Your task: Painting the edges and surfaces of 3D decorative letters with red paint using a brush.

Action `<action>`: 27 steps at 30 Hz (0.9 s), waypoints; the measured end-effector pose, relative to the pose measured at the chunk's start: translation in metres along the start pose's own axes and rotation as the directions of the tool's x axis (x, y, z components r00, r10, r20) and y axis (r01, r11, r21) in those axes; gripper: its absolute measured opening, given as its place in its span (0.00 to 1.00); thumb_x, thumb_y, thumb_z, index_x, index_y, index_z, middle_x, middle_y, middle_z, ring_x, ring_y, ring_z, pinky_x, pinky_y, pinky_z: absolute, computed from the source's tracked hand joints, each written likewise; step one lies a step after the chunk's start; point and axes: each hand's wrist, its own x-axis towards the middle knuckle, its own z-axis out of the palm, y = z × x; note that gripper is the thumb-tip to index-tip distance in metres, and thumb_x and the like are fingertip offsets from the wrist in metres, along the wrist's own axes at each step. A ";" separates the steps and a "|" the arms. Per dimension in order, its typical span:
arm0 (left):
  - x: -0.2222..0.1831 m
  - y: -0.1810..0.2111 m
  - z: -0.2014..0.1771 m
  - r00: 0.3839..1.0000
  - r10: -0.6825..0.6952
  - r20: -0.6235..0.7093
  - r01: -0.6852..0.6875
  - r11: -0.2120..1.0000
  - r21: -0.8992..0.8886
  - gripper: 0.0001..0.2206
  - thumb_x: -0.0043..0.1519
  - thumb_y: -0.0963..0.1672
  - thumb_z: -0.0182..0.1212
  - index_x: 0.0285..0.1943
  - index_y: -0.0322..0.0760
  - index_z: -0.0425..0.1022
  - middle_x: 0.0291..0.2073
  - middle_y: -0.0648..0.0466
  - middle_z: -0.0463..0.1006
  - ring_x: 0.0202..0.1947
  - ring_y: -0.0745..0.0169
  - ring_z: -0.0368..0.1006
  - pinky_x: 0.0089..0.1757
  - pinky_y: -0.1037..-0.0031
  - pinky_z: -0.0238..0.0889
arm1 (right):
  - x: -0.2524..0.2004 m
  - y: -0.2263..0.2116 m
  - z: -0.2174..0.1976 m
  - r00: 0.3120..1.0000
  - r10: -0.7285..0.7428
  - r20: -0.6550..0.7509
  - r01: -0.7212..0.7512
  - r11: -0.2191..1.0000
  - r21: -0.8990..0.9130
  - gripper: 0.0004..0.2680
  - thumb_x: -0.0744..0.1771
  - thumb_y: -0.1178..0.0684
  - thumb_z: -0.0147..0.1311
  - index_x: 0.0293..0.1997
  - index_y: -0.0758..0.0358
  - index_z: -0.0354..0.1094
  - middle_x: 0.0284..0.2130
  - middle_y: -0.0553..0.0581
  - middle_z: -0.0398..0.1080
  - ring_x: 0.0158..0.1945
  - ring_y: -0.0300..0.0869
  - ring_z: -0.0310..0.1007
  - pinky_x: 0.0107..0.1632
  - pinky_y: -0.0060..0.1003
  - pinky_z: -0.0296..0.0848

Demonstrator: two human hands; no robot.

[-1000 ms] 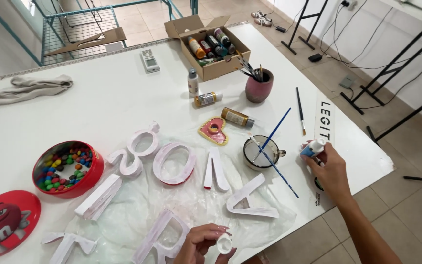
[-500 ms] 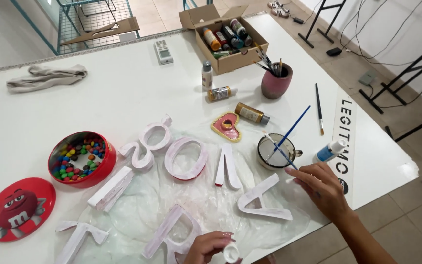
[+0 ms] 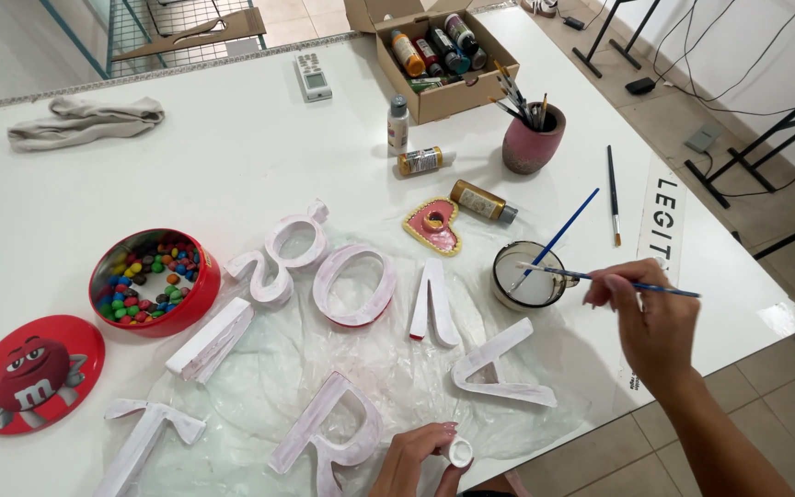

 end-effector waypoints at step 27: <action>0.047 0.016 -0.105 0.963 0.109 -0.246 -0.023 0.944 0.330 0.13 0.60 0.38 0.72 0.53 0.38 0.81 0.47 0.54 0.86 0.46 0.60 0.80 0.43 0.77 0.76 | -0.064 0.028 0.013 0.799 0.599 0.058 -0.438 0.513 0.738 0.12 0.80 0.40 0.45 0.61 0.55 0.71 0.42 0.53 0.75 0.44 0.41 0.78 0.41 0.28 0.77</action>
